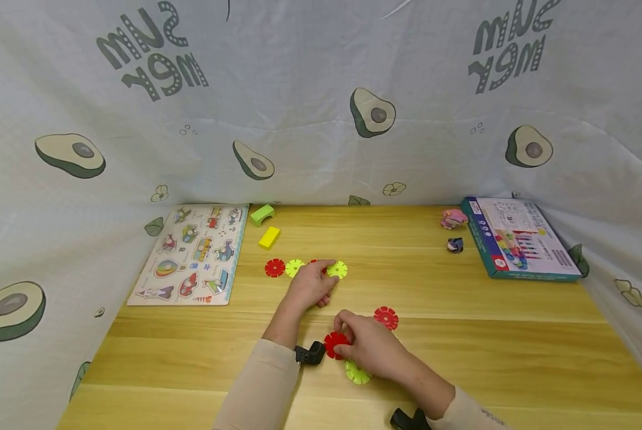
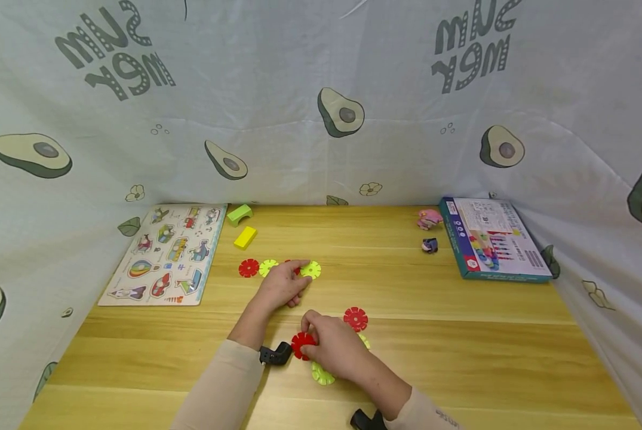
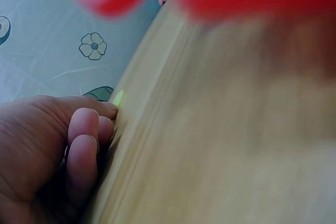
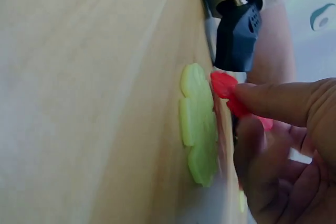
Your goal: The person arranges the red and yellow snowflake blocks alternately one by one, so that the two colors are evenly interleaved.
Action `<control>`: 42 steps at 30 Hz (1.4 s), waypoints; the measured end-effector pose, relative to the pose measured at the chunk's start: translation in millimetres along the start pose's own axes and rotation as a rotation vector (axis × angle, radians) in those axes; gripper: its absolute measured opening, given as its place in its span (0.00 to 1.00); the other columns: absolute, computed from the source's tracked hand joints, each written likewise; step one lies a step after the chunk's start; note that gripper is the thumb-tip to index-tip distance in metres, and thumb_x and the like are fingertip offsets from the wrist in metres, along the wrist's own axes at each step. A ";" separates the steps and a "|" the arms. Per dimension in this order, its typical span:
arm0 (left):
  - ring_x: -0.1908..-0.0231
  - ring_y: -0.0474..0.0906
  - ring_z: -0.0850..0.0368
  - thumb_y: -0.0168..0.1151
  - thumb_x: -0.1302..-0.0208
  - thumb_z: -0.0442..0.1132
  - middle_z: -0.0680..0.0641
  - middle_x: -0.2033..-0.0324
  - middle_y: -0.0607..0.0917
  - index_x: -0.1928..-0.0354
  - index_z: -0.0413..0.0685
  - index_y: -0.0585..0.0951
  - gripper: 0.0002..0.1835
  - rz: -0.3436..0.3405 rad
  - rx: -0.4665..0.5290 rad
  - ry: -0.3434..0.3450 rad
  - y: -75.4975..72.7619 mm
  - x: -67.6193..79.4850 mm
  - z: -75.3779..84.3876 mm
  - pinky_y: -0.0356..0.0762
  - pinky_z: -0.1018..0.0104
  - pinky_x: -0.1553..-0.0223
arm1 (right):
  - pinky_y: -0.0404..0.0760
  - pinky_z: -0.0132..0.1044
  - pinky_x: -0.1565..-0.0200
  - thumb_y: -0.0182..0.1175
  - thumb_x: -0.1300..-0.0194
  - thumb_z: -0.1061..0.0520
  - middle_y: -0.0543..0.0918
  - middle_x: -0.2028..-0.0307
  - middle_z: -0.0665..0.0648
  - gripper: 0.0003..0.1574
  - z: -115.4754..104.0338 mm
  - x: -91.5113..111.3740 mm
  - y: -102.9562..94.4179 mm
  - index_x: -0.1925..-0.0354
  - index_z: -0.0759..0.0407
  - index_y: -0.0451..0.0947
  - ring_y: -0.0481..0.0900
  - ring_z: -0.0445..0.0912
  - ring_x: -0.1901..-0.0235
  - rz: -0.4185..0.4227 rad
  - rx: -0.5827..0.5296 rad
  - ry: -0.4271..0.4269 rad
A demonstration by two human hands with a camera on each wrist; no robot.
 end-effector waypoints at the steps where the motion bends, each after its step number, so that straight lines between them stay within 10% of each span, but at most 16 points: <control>1: 0.90 0.75 0.55 0.60 0.38 0.44 0.46 0.89 0.77 0.38 0.56 0.71 0.25 0.000 -0.001 -0.001 0.1 -0.2 -0.1 0.76 0.65 0.87 | 0.69 0.30 0.82 0.69 0.48 0.53 0.71 0.80 0.45 0.17 0.3 0.0 -0.7 0.63 0.46 0.71 0.67 0.37 0.84 0.002 -0.017 0.000; 11: 0.90 0.75 0.55 0.60 0.38 0.45 0.46 0.89 0.77 0.38 0.56 0.71 0.25 0.006 -0.006 -0.012 0.7 -2.4 -3.2 0.76 0.65 0.87 | 0.77 0.35 0.82 0.64 0.41 0.56 0.76 0.77 0.50 0.13 21.9 -3.4 -23.0 0.59 0.49 0.72 0.79 0.44 0.83 0.015 -0.240 0.107; 22: 0.90 0.75 0.55 0.61 0.38 0.44 0.47 0.89 0.77 0.38 0.55 0.71 0.25 0.008 0.001 -0.014 1.0 -0.7 -2.8 0.76 0.64 0.87 | 0.79 0.37 0.77 0.62 0.39 0.58 0.76 0.73 0.57 0.16 77.4 -36.6 -72.4 0.54 0.52 0.70 0.79 0.48 0.79 0.141 -0.226 0.323; 42: 0.90 0.75 0.55 0.60 0.38 0.44 0.47 0.90 0.77 0.38 0.55 0.71 0.25 0.012 -0.007 0.005 1.3 -1.1 -0.7 0.76 0.64 0.87 | 0.67 0.35 0.80 0.63 0.41 0.47 0.73 0.84 0.53 0.18 98.1 -84.5 -83.9 0.58 0.56 0.72 0.69 0.46 0.85 0.098 0.171 0.360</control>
Point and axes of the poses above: each hand's wrist, its own x-axis away from the middle knuckle, its own y-axis out of the palm, z = x × y, the point moved 10 cm from there along -x, towards the middle knuckle
